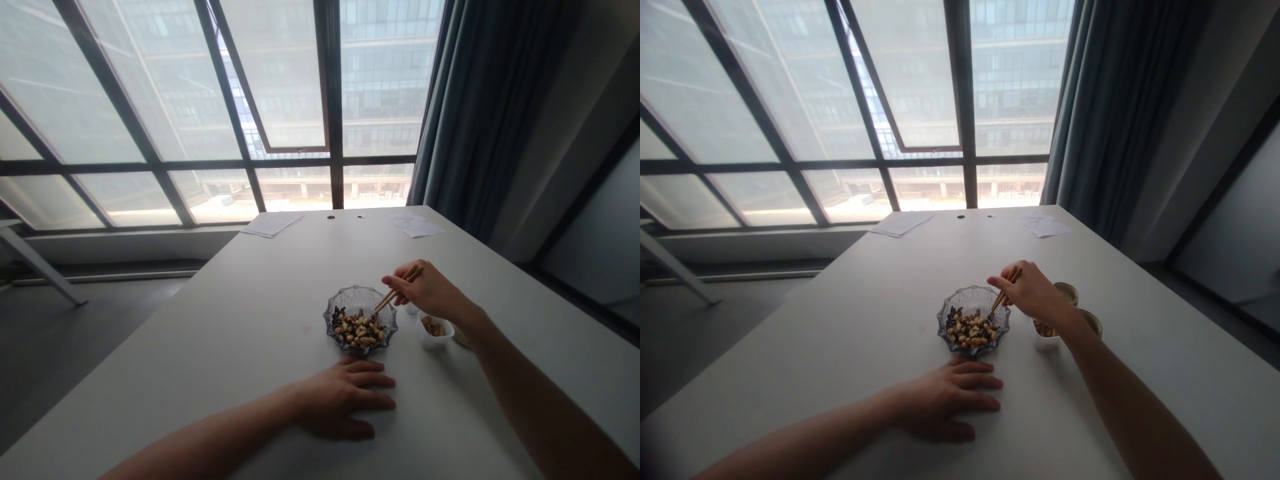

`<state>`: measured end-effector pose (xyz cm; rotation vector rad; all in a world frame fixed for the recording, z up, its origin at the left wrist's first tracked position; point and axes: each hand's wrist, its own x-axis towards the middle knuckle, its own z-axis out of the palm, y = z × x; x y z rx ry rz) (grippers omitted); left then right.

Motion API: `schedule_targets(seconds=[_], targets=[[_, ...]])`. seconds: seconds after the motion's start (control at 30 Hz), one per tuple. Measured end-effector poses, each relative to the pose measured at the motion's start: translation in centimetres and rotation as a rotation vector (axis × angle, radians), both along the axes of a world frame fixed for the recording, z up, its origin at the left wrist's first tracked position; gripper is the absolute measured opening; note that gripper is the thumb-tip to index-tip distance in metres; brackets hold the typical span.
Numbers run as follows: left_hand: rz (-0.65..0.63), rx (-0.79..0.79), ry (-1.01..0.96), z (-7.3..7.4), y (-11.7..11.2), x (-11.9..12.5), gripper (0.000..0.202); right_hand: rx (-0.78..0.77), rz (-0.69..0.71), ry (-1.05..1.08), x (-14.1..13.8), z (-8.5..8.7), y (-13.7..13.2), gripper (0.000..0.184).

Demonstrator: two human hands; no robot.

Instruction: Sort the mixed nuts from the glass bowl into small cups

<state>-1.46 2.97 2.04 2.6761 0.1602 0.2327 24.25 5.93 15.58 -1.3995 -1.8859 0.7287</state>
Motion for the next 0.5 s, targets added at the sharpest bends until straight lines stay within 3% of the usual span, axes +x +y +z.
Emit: schedule_targets(seconds=[0.5], targets=[[-0.001, -0.019, -0.002, -0.14, 0.02, -0.01, 0.057, -0.042, 0.037, 0.014, -0.61, -0.56, 0.07, 0.049]])
